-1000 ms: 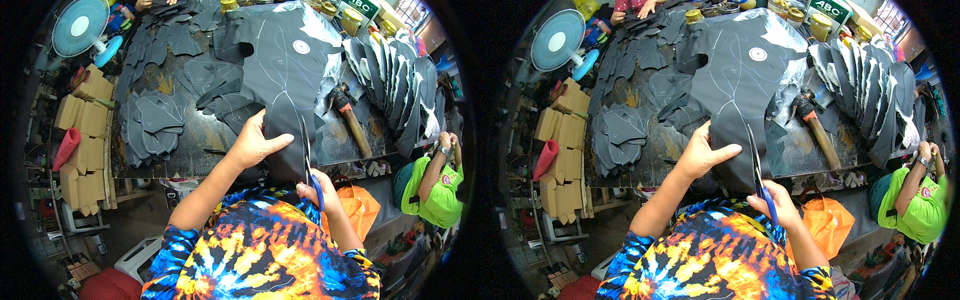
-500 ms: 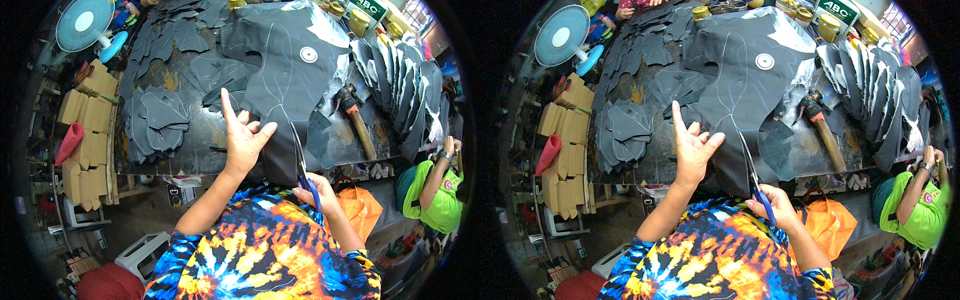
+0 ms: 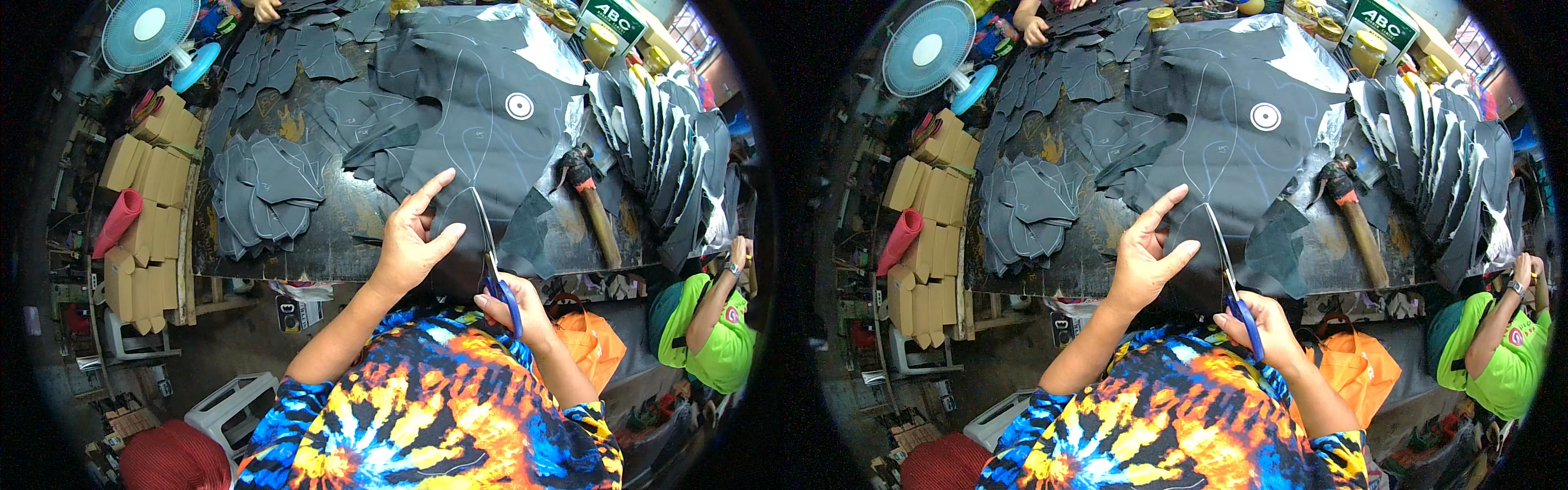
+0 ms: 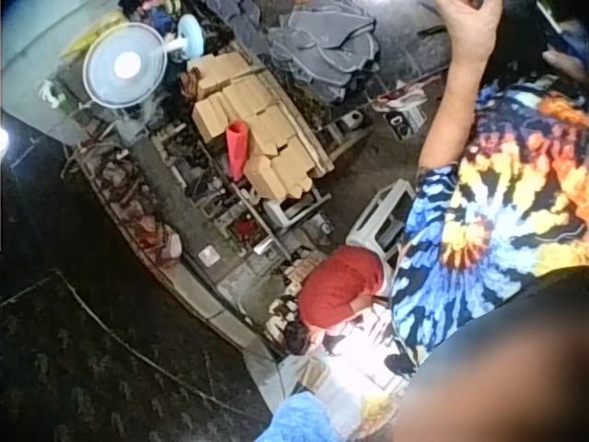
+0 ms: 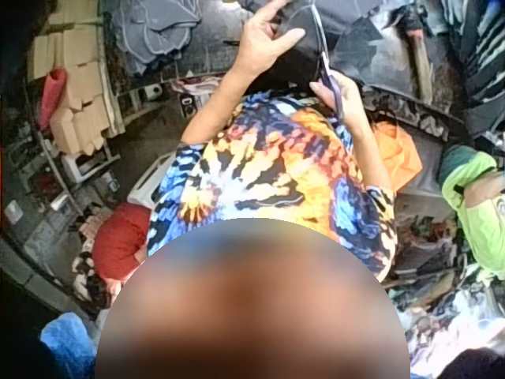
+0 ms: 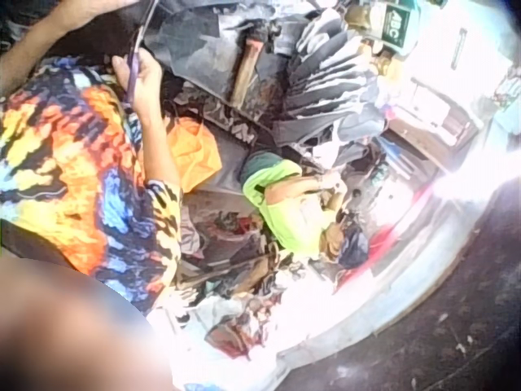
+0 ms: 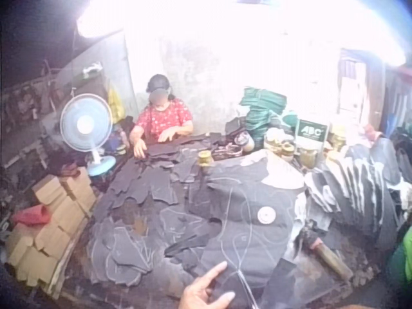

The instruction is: The person uses shears to cut black fabric pieces along marked outlines on a worktable. They repeatedly pick up fabric layers, align the shears, and trim the edges, placing finished pieces aside. The workspace contains stacks of cut fabric, cardboard boxes, and a fan.

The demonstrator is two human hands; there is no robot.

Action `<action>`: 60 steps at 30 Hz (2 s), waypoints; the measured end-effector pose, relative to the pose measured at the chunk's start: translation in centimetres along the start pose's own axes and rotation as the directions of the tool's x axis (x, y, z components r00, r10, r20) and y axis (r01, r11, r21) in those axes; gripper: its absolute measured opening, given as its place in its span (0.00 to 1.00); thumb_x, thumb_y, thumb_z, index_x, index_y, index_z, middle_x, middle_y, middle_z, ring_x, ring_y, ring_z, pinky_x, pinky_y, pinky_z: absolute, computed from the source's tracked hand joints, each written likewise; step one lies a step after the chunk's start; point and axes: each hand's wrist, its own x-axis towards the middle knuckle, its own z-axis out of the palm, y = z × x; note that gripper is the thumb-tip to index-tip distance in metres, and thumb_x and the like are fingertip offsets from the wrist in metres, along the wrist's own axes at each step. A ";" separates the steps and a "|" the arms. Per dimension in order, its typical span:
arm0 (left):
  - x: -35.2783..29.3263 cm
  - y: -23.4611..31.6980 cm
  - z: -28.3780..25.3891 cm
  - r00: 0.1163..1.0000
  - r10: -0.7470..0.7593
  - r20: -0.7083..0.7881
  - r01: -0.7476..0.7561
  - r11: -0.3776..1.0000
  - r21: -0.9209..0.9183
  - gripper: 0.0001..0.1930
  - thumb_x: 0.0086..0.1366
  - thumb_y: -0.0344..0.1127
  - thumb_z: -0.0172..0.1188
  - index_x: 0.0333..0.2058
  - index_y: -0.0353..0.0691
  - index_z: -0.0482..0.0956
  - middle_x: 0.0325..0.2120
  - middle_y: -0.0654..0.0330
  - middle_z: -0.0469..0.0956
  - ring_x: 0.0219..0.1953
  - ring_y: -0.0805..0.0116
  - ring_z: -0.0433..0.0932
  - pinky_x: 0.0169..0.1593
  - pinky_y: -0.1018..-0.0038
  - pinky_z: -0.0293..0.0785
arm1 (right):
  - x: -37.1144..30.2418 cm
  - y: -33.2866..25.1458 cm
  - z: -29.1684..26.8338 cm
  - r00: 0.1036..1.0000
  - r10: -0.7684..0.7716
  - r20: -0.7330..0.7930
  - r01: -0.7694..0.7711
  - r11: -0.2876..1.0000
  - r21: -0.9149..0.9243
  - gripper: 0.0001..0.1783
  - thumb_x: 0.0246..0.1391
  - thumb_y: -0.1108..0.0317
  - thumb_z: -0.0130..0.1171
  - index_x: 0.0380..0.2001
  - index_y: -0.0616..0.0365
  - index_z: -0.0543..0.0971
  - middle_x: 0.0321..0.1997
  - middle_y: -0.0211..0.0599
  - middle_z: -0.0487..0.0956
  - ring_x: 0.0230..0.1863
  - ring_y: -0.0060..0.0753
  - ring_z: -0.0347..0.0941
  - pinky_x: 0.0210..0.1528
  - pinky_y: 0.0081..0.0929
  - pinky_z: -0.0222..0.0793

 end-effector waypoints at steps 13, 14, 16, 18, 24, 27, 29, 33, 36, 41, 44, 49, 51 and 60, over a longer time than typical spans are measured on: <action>-0.9 1.3 -0.9 0.996 -0.089 0.023 0.088 0.996 0.029 0.30 0.62 0.17 0.64 0.63 0.33 0.67 0.50 0.58 0.78 0.47 0.73 0.80 0.50 0.76 0.80 | 3.8 -3.1 -1.4 0.983 0.014 0.181 -0.005 0.999 -0.048 0.13 0.60 0.60 0.69 0.33 0.55 0.77 0.27 0.24 0.76 0.28 0.16 0.71 0.32 0.19 0.69; -0.9 1.5 -1.3 0.994 -0.103 0.027 0.102 0.994 0.032 0.30 0.62 0.17 0.64 0.62 0.33 0.68 0.50 0.58 0.77 0.47 0.73 0.80 0.50 0.76 0.80 | 3.8 -3.3 -1.7 0.979 0.045 0.197 -0.035 0.998 -0.053 0.13 0.60 0.60 0.69 0.33 0.55 0.76 0.26 0.24 0.76 0.28 0.16 0.72 0.32 0.19 0.69; -0.7 2.1 -2.0 0.990 -0.132 0.048 0.130 0.991 0.034 0.29 0.62 0.16 0.64 0.61 0.33 0.68 0.51 0.58 0.77 0.48 0.74 0.80 0.52 0.75 0.79 | 4.0 -3.8 -2.3 0.974 0.072 0.213 -0.057 0.995 -0.076 0.14 0.60 0.60 0.70 0.32 0.55 0.76 0.25 0.24 0.75 0.26 0.17 0.72 0.31 0.19 0.69; -0.3 2.7 -2.7 0.994 -0.094 0.062 0.089 0.993 0.073 0.28 0.60 0.17 0.63 0.59 0.34 0.71 0.50 0.60 0.77 0.46 0.74 0.81 0.50 0.77 0.80 | 4.6 -4.3 -2.7 0.958 0.043 0.283 -0.026 0.998 -0.066 0.15 0.60 0.59 0.70 0.32 0.55 0.76 0.26 0.25 0.76 0.27 0.18 0.72 0.32 0.19 0.70; -0.3 4.2 -4.0 0.974 -0.172 0.146 0.160 0.983 0.091 0.25 0.60 0.18 0.63 0.57 0.35 0.72 0.50 0.62 0.75 0.50 0.76 0.78 0.54 0.76 0.76 | 8.0 -6.0 -2.6 0.914 -0.072 0.398 0.096 0.994 -0.041 0.19 0.60 0.53 0.68 0.34 0.60 0.78 0.26 0.29 0.76 0.30 0.21 0.73 0.35 0.21 0.68; -0.5 4.6 -4.9 0.986 -0.107 0.128 0.085 0.982 0.169 0.23 0.60 0.19 0.62 0.55 0.37 0.74 0.47 0.64 0.76 0.49 0.77 0.77 0.54 0.77 0.74 | 8.0 -6.5 -2.4 0.942 -0.007 0.335 0.087 0.971 -0.223 0.18 0.59 0.55 0.71 0.32 0.59 0.78 0.26 0.27 0.77 0.28 0.20 0.74 0.31 0.22 0.70; -0.6 4.8 -5.5 0.990 -0.084 0.114 0.059 0.977 0.207 0.20 0.61 0.20 0.62 0.53 0.36 0.74 0.46 0.64 0.76 0.50 0.76 0.75 0.56 0.76 0.72 | 8.0 -6.4 -1.7 0.953 0.035 0.301 0.045 0.966 -0.255 0.18 0.58 0.56 0.71 0.26 0.58 0.77 0.22 0.27 0.76 0.23 0.20 0.73 0.26 0.21 0.68; -0.8 5.0 -6.0 0.991 -0.081 0.109 0.052 0.967 0.249 0.14 0.63 0.21 0.62 0.47 0.35 0.76 0.44 0.64 0.76 0.50 0.75 0.74 0.58 0.76 0.68 | 8.1 -5.9 -0.9 0.949 0.012 0.315 0.046 0.983 -0.176 0.19 0.59 0.54 0.71 0.29 0.59 0.79 0.23 0.27 0.77 0.25 0.20 0.74 0.29 0.22 0.69; -1.0 5.2 -6.1 0.982 -0.099 0.158 0.049 0.954 0.294 0.10 0.64 0.23 0.61 0.44 0.35 0.77 0.42 0.64 0.77 0.48 0.76 0.74 0.56 0.77 0.68 | 9.3 -5.5 -0.1 0.927 -0.034 0.373 0.053 0.998 -0.042 0.19 0.60 0.53 0.70 0.30 0.60 0.80 0.23 0.27 0.77 0.26 0.21 0.74 0.31 0.22 0.69; -2.1 6.2 -7.2 0.975 -0.088 0.203 0.003 0.922 0.388 0.07 0.67 0.25 0.58 0.43 0.35 0.77 0.40 0.64 0.77 0.48 0.77 0.73 0.55 0.77 0.68 | 9.7 -5.0 1.2 0.967 0.019 0.253 0.024 0.985 -0.168 0.19 0.58 0.53 0.72 0.31 0.59 0.80 0.21 0.27 0.76 0.22 0.21 0.72 0.26 0.21 0.67; -3.1 7.2 -8.2 0.994 -0.076 0.076 0.044 0.930 0.364 0.07 0.67 0.24 0.60 0.44 0.35 0.77 0.40 0.65 0.76 0.47 0.77 0.73 0.55 0.77 0.67 | 9.4 -4.7 1.4 0.974 0.021 0.227 -0.002 0.996 -0.087 0.19 0.56 0.54 0.73 0.31 0.58 0.80 0.20 0.27 0.75 0.20 0.20 0.71 0.23 0.20 0.65; -4.1 10.0 -9.6 0.991 -0.033 -0.133 0.082 0.919 0.385 0.07 0.68 0.24 0.59 0.43 0.34 0.78 0.40 0.65 0.77 0.45 0.77 0.75 0.53 0.78 0.69 | 8.9 -3.5 2.1 0.961 0.011 0.278 -0.026 0.998 0.049 0.17 0.59 0.56 0.71 0.29 0.58 0.79 0.21 0.28 0.75 0.22 0.21 0.72 0.25 0.20 0.66; -4.4 10.4 -9.3 0.998 -0.027 -0.063 0.057 0.841 0.537 0.05 0.67 0.23 0.59 0.40 0.34 0.80 0.38 0.65 0.80 0.42 0.80 0.75 0.50 0.79 0.71 | 8.9 -3.3 2.4 0.935 -0.022 0.355 -0.039 0.986 0.164 0.17 0.61 0.55 0.69 0.28 0.57 0.79 0.22 0.29 0.76 0.23 0.21 0.73 0.27 0.21 0.66; -5.5 11.4 -8.8 0.998 -0.065 0.012 0.047 0.823 0.566 0.06 0.67 0.22 0.56 0.41 0.34 0.80 0.35 0.64 0.79 0.37 0.80 0.74 0.43 0.79 0.71 | 9.1 -2.5 4.7 0.939 -0.082 0.334 0.018 0.981 0.191 0.21 0.61 0.53 0.67 0.22 0.57 0.77 0.19 0.27 0.74 0.20 0.21 0.69 0.24 0.23 0.62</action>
